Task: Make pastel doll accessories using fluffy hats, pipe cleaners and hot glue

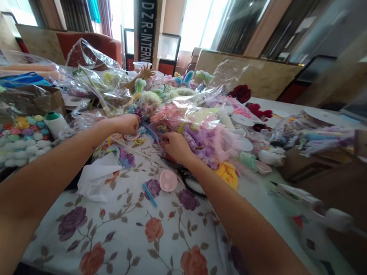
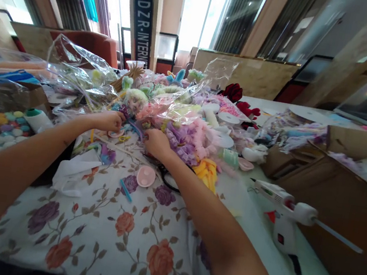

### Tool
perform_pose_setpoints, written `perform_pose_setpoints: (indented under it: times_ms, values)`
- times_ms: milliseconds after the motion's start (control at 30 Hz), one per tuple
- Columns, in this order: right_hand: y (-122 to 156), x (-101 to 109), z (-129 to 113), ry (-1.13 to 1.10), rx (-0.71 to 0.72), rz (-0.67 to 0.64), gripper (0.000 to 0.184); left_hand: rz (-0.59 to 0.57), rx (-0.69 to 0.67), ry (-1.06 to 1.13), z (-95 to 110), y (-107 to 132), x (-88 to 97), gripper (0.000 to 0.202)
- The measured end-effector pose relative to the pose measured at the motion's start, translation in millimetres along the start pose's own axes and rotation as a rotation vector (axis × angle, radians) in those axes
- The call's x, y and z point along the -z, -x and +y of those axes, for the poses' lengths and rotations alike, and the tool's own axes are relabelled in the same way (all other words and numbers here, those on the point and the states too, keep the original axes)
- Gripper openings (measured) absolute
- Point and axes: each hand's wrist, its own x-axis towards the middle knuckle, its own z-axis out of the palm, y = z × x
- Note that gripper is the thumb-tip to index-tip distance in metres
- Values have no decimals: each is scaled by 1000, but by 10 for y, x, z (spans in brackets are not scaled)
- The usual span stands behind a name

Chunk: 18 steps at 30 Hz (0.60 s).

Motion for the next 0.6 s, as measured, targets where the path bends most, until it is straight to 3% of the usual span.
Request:
perform_pose_setpoints:
  times_ms: [100,233,400,500,600]
  values:
    - [283,90,-203,123,73,25,23,-36,-4,73,56,66,100,15]
    - [774,103,-561,300,245,-171,23,-74,10,349,265,246,163,22]
    - [1209,-110,-710,383,451,-274,16,-174,-61,525,693,587,-20,19]
    - [1340,-75,-610,192,449,-193,12,-187,-24,395,849,767,-240,17]
    - [1395,128,-409,-154,230,-36,15,-132,51,270,897,883,-412,11]
